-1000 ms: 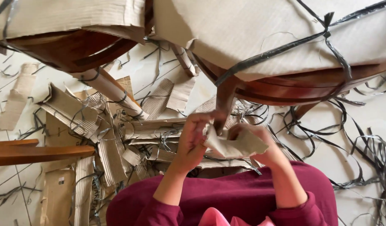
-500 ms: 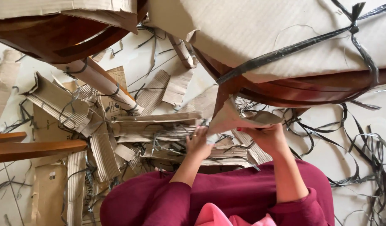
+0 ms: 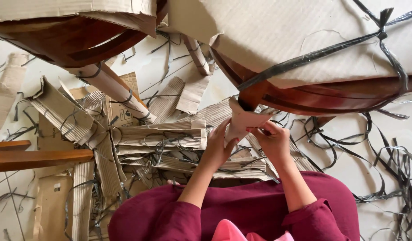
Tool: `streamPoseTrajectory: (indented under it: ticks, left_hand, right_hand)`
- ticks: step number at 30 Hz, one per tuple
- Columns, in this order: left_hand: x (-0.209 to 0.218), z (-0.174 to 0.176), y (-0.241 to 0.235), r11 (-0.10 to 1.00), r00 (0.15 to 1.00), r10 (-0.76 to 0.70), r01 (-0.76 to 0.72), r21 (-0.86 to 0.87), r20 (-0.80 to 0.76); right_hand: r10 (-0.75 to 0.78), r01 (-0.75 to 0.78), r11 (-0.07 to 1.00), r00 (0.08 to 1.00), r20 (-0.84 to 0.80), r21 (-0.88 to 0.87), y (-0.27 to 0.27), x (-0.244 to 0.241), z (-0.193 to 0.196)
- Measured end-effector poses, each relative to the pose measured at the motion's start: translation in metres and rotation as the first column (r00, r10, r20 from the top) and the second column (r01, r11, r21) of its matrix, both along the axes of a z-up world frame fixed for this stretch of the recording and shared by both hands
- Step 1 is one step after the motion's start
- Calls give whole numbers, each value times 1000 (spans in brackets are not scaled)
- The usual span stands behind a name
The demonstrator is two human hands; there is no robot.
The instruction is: Wrapping wooden chair legs with corrugated cardboard and securing them with plastic ties for protection.
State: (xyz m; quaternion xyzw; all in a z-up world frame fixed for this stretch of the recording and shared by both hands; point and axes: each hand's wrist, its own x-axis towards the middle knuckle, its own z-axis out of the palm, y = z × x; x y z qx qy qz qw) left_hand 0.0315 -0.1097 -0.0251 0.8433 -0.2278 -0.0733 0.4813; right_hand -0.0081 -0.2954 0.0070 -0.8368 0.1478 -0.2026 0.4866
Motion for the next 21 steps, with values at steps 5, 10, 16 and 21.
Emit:
streamPoseTrajectory:
  ticks: [5,10,16,21]
  left_hand:
    - [-4,48,-14,991,991,-12,-7,-135,-134]
    - [10,40,-11,997,995,-28,20,-80,-100]
    - [19,54,1,999,996,26,-23,45,-87]
    - [19,63,23,940,968,7,80,333,-251]
  right_hand:
    - [-38,38,999,998,59,11,7,7,6]
    - [-52,52,998,999,-3,-29,-4,14,-12]
    - [278,-283,957,836,-472,63,-31,-1,53]
    - [614,-436,695,773,-158,572,-50,-8,67]
